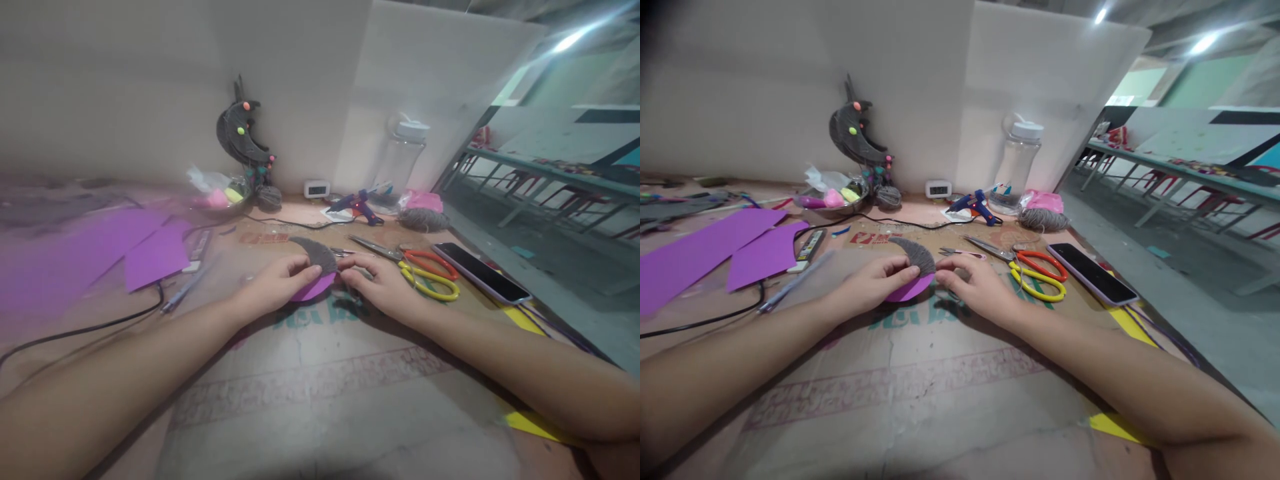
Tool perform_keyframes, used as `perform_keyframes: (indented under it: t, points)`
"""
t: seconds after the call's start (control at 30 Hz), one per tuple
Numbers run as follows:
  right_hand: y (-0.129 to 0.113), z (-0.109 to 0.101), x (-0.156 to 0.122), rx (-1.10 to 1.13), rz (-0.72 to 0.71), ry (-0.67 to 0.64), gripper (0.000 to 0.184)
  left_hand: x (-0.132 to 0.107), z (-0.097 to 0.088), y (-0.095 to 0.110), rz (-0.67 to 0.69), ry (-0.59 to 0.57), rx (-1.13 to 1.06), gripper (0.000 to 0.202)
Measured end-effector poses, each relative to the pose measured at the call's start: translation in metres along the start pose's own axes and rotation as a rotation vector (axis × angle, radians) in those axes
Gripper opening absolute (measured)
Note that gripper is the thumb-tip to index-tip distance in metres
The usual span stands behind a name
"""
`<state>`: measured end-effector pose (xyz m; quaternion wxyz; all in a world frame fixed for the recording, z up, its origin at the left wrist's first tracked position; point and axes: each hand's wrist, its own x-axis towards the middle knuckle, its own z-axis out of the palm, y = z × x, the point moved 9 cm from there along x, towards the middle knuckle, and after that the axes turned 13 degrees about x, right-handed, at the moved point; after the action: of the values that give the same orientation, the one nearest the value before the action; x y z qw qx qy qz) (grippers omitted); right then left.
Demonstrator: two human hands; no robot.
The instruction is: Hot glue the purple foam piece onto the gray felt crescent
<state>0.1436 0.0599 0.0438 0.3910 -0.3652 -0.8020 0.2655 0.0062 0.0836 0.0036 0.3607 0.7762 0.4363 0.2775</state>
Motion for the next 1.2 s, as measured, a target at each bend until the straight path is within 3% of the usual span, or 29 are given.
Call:
perform_keyframes:
  t: [0.2, 0.37, 0.43, 0.57, 0.67, 0.77, 0.87, 0.97, 1.03, 1.2]
  points:
    - [-0.007, 0.010, 0.001, -0.056, -0.037, -0.047, 0.011, -0.003, -0.003, 0.005, 0.032, 0.058, 0.140, 0.036]
    - [-0.019, -0.015, -0.006, -0.132, -0.203, 0.171, 0.007, -0.010, -0.017, 0.009, -0.012, 0.218, 0.143, 0.035]
    - [-0.026, -0.019, -0.010, -0.241, -0.332, 0.186, 0.006, -0.011, -0.015, 0.010, 0.010, 0.184, 0.145, 0.036]
    - [-0.034, 0.000, -0.016, -0.529, -0.540, 0.011, 0.004, -0.009, 0.002, 0.011, 0.066, 0.004, 0.065, 0.036]
    - [-0.037, 0.015, -0.020, -0.647, -0.612, -0.084, 0.007, -0.005, -0.001, 0.004, 0.040, 0.039, -0.003, 0.033]
    - [-0.039, 0.021, -0.020, -0.648, -0.592, -0.124, 0.012, 0.001, -0.005, -0.002, 0.009, 0.089, -0.044, 0.027]
    - [-0.043, 0.013, -0.016, -0.562, -0.546, -0.093, 0.023, 0.003, -0.012, -0.005, -0.026, 0.162, -0.041, 0.025]
    - [-0.041, -0.012, -0.006, -0.481, -0.479, 0.010, 0.014, 0.002, -0.017, -0.005, -0.044, 0.198, -0.042, 0.025]
    - [-0.032, -0.034, 0.003, -0.451, -0.402, 0.101, 0.018, 0.002, -0.017, -0.004, -0.051, 0.197, -0.065, 0.024]
    - [0.012, -0.082, 0.024, -0.487, -0.137, 0.206, 0.017, 0.003, -0.015, -0.009, -0.071, 0.197, -0.151, 0.024]
